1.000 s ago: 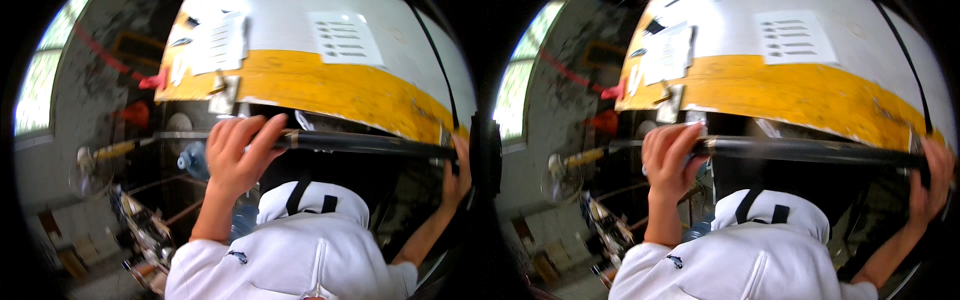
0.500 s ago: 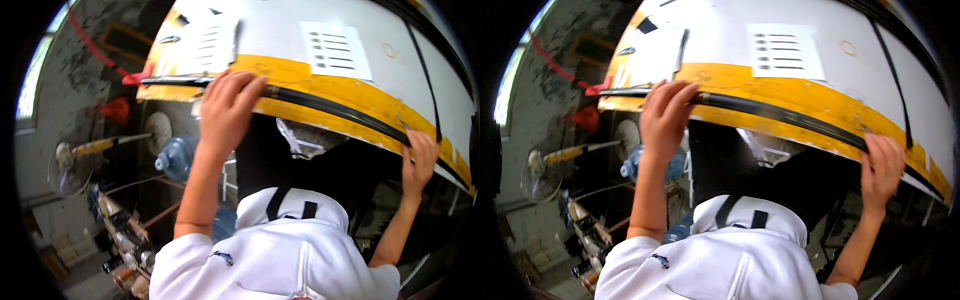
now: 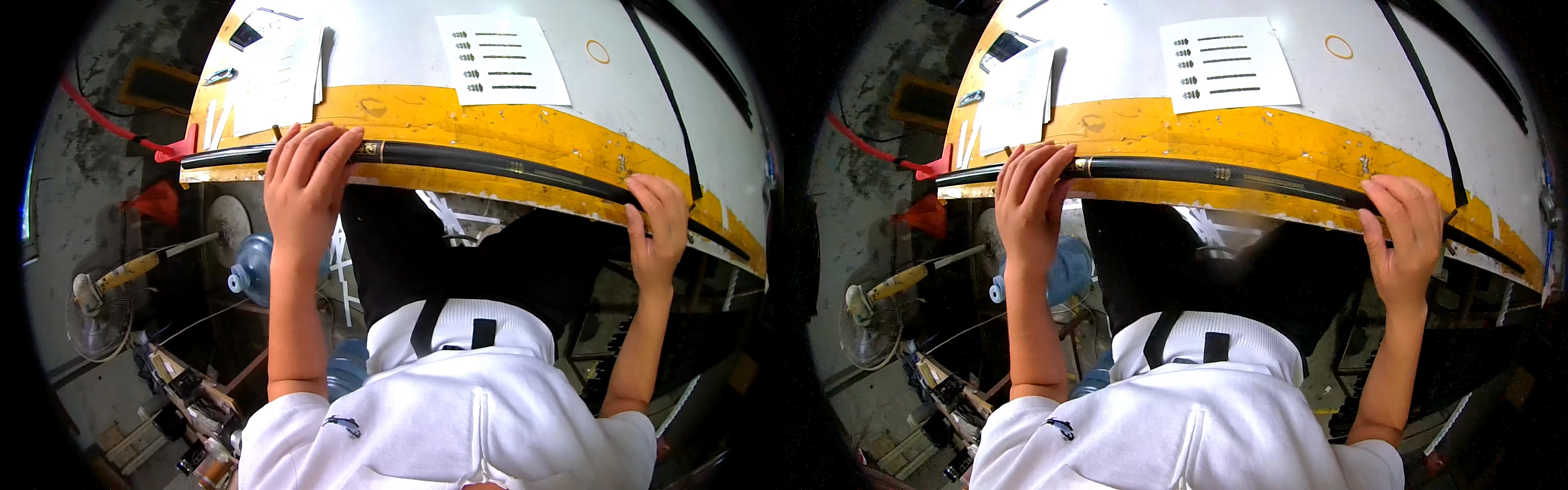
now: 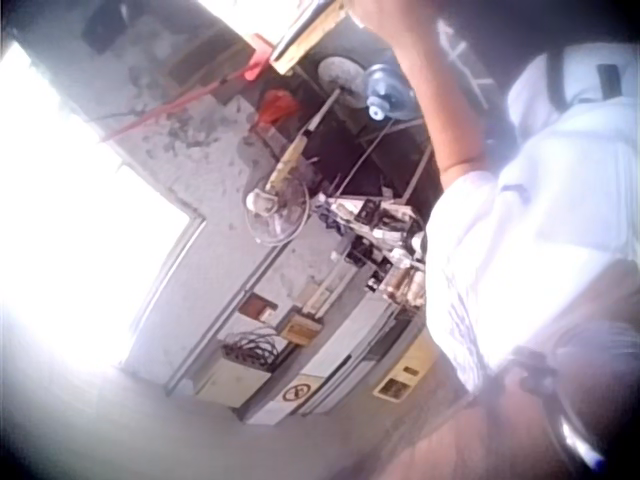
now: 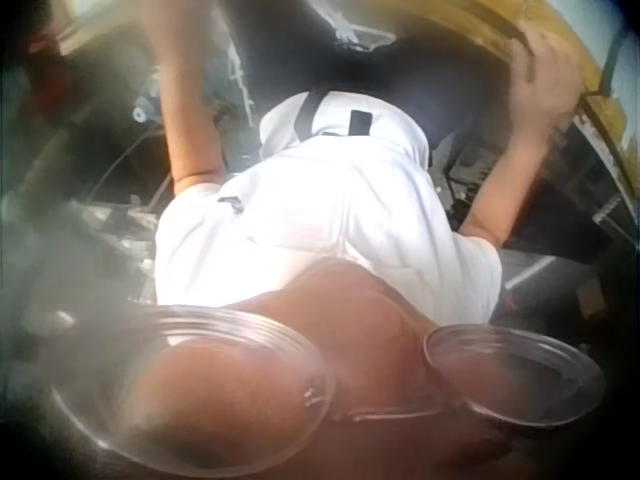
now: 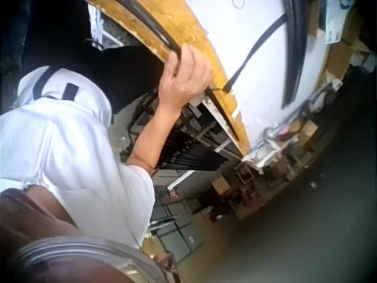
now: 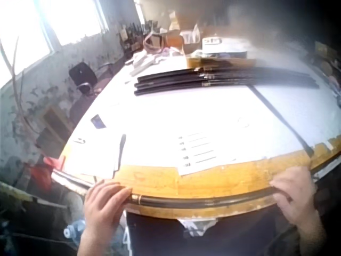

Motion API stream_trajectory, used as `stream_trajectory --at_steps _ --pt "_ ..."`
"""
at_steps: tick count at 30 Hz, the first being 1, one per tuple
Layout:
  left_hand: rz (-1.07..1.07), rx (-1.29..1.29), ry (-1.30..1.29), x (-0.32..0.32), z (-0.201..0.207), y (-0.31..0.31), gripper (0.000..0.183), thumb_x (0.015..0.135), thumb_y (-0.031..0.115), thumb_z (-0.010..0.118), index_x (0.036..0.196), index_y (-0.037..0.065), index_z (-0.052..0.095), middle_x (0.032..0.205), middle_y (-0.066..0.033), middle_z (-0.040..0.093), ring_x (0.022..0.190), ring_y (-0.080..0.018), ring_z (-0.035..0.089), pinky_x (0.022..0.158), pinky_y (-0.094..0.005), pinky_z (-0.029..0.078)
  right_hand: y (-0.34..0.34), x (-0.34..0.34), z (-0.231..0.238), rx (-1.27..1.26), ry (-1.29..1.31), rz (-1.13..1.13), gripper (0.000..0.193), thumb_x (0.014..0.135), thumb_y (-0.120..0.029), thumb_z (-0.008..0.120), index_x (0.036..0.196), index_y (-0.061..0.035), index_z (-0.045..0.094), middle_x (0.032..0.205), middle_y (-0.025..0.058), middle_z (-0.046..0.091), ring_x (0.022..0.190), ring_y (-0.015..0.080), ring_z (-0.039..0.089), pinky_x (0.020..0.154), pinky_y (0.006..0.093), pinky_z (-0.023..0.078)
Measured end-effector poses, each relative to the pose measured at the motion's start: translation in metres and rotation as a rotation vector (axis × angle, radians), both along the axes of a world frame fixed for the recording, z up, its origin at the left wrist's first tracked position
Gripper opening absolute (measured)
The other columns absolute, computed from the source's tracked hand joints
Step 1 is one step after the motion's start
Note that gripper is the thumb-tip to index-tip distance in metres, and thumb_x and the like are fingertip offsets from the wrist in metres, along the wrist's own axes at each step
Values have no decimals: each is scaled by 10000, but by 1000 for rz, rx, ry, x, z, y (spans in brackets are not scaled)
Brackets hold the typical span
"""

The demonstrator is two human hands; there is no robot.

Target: The person applies adhesive labels to long black poles by hand, picking a label from a sheet, aligning it with the pole's surface, and pressing it down to secure it, before moving the pole to a stack.

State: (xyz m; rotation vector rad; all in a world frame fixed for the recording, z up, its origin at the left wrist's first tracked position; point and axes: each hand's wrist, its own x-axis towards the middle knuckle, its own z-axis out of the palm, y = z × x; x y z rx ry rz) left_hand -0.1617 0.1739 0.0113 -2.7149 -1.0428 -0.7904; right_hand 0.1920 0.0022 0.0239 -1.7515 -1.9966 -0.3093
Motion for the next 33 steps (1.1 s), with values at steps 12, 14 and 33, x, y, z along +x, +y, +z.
stream_trajectory --at_steps 12,14,33 --pt "-29 96 -153 -10 16 -17 225 802 79 667 1025 78 693 975 -81 669 988 -257 616 880 -375 462 111 -5 16 -288 -99 46 381 837 -142 643 1198 -63 548 1197 118 561 1118 281 538 971 385 431" --pt "-188 124 -225 -3 25 -28 148 759 52 689 907 45 699 868 -84 665 851 -246 633 763 -350 507 128 -2 11 -272 -167 27 426 849 -182 636 1246 -78 523 1246 111 543 1166 273 516 1002 383 416" --pt "-344 -316 107 120 45 -24 222 711 155 620 858 8 699 1027 -166 618 1024 -298 543 962 -408 398 168 -21 5 -584 101 203 527 819 -32 561 1332 -142 515 1485 55 362 1413 257 245 1156 415 202"
